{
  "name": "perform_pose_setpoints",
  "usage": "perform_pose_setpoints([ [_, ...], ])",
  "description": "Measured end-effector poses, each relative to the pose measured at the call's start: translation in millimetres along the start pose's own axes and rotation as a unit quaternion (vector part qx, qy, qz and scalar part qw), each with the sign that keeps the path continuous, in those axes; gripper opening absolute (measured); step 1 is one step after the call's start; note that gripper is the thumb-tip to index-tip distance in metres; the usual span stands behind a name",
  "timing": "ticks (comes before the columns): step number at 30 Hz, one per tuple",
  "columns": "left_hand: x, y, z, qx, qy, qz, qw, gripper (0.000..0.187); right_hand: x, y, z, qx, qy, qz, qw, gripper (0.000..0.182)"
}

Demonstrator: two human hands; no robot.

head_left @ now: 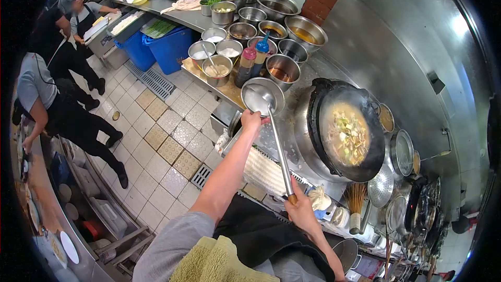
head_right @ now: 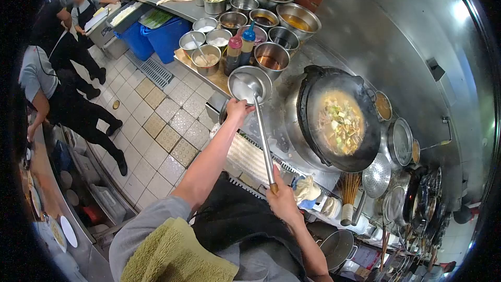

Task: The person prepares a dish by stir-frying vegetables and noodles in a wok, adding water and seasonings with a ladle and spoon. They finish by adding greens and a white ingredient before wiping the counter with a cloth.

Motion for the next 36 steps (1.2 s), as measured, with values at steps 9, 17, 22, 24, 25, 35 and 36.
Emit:
perform_pose_setpoints([
  [9,45,-36,31,0.01,-0.005,0.225,0.974,0.022,-31,-36,-31,-0.016,-0.008,0.154,0.988,0.074],
  [17,65,-29,-13,0.09,0.184,0.382,0.901,0.038,-2,-5,1,0.012,-0.063,0.102,0.993,0.075],
  [22,54,-19,-4,0.023,0.114,0.294,0.949,0.045,-13,-7,-20,-0.012,-0.013,0.142,0.99,0.077],
  [24,54,-27,18,0.015,0.105,0.333,0.937,0.042,-15,-13,-28,-0.039,-0.002,0.162,0.986,0.076],
  [25,63,-28,20,0.014,0.105,0.333,0.937,0.042,-16,-20,-32,-0.038,-0.002,0.162,0.986,0.076],
  [35,62,-15,-18,0.027,0.146,0.353,0.924,0.046,-13,-11,0,0.005,-0.014,0.153,0.988,0.073],
  [36,61,-13,-19,0.027,0.144,0.354,0.924,0.046,-9,-4,-1,-0.012,-0.009,0.161,0.987,0.075],
])
Point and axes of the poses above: each hand's wrist, its own z-axis towards the middle knuckle, its own y-axis out of the palm, x = y × z, the point moved 9 cm from there along z, towards the middle knuckle, and after that the axes turned 5 degrees about z, right-handed, at the moved point
